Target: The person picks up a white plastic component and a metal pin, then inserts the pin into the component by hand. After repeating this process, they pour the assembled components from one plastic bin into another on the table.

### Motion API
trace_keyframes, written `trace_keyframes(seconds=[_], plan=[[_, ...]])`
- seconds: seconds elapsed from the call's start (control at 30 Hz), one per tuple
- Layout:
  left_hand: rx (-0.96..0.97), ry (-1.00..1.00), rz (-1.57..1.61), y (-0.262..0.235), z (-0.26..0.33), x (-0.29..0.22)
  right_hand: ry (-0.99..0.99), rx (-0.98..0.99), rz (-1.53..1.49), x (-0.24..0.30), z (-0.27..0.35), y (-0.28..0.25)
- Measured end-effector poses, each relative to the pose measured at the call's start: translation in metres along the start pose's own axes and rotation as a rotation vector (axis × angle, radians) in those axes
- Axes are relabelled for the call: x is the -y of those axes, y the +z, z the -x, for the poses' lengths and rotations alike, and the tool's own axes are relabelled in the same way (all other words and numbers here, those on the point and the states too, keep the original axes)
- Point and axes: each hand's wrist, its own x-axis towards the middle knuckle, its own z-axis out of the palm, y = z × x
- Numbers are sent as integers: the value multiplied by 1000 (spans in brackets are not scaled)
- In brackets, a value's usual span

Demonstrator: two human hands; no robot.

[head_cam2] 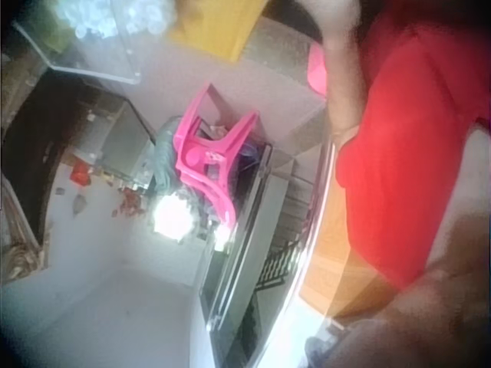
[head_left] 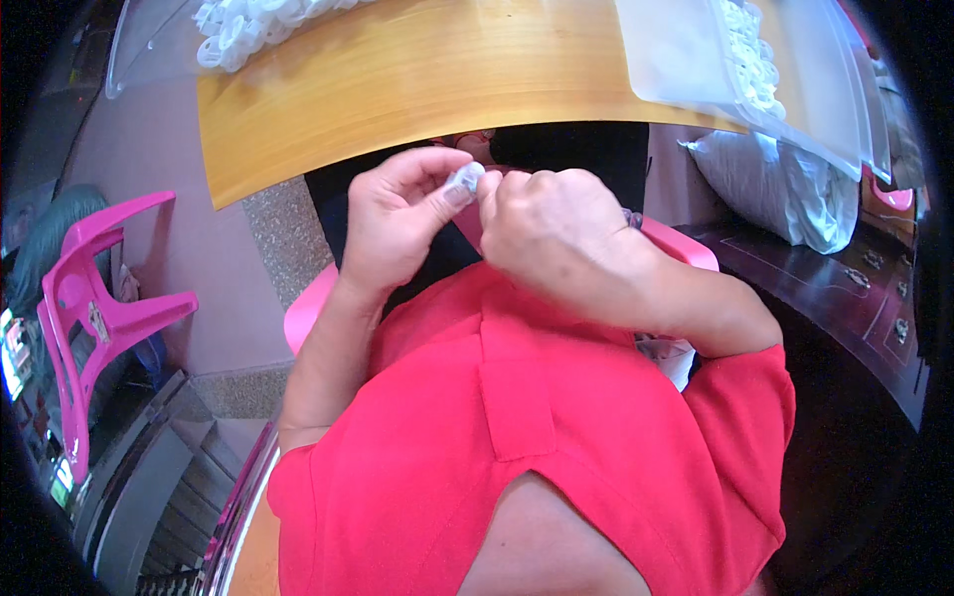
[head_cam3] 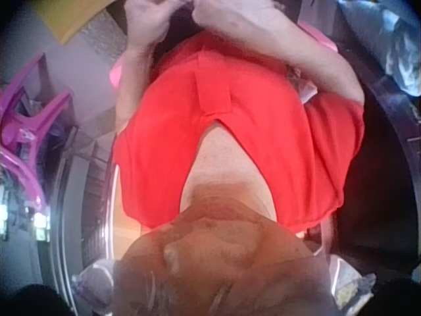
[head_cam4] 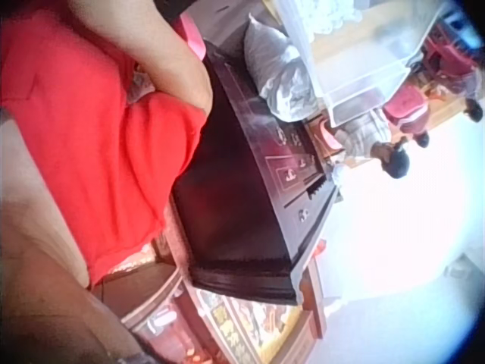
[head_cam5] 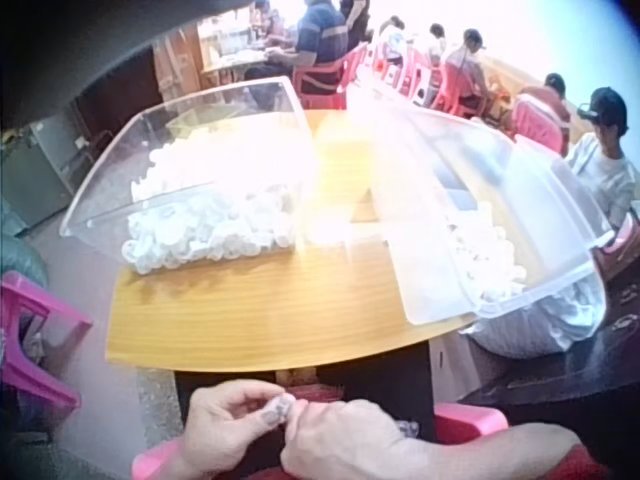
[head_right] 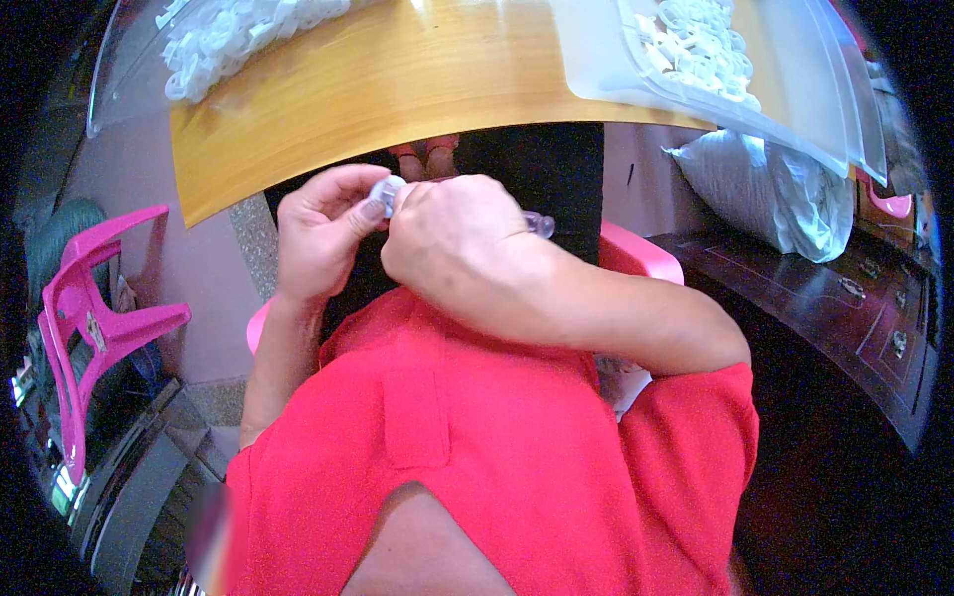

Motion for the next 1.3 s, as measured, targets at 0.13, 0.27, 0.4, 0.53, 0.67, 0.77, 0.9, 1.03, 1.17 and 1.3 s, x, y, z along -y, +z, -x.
trace_keyframes(seconds=[0.13,0.27,0.4,0.53,0.67,0.77,0.9,1.03,1.17,1.3], plan=[[96,-14,307,-14,-6,-9,139,-109,-306,-8,11,-5],[115,-22,357,-15,-3,-14,215,-201,-394,-1,16,-1],[107,10,323,-14,-1,-14,212,-243,-398,0,16,-2],[80,34,270,-12,-1,-14,204,-220,-351,3,13,-5],[106,52,238,-13,0,-13,156,-191,-272,3,8,-10],[110,38,219,-12,0,-14,154,-169,-264,3,6,-10],[103,32,188,-12,0,-13,150,-173,-264,4,5,-8],[113,28,175,-14,-1,-10,90,-149,-158,4,3,-6],[103,-28,115,-13,1,-10,-21,-142,124,7,3,-5],[76,-43,45,-13,3,-10,-78,-142,247,7,-2,-6]])
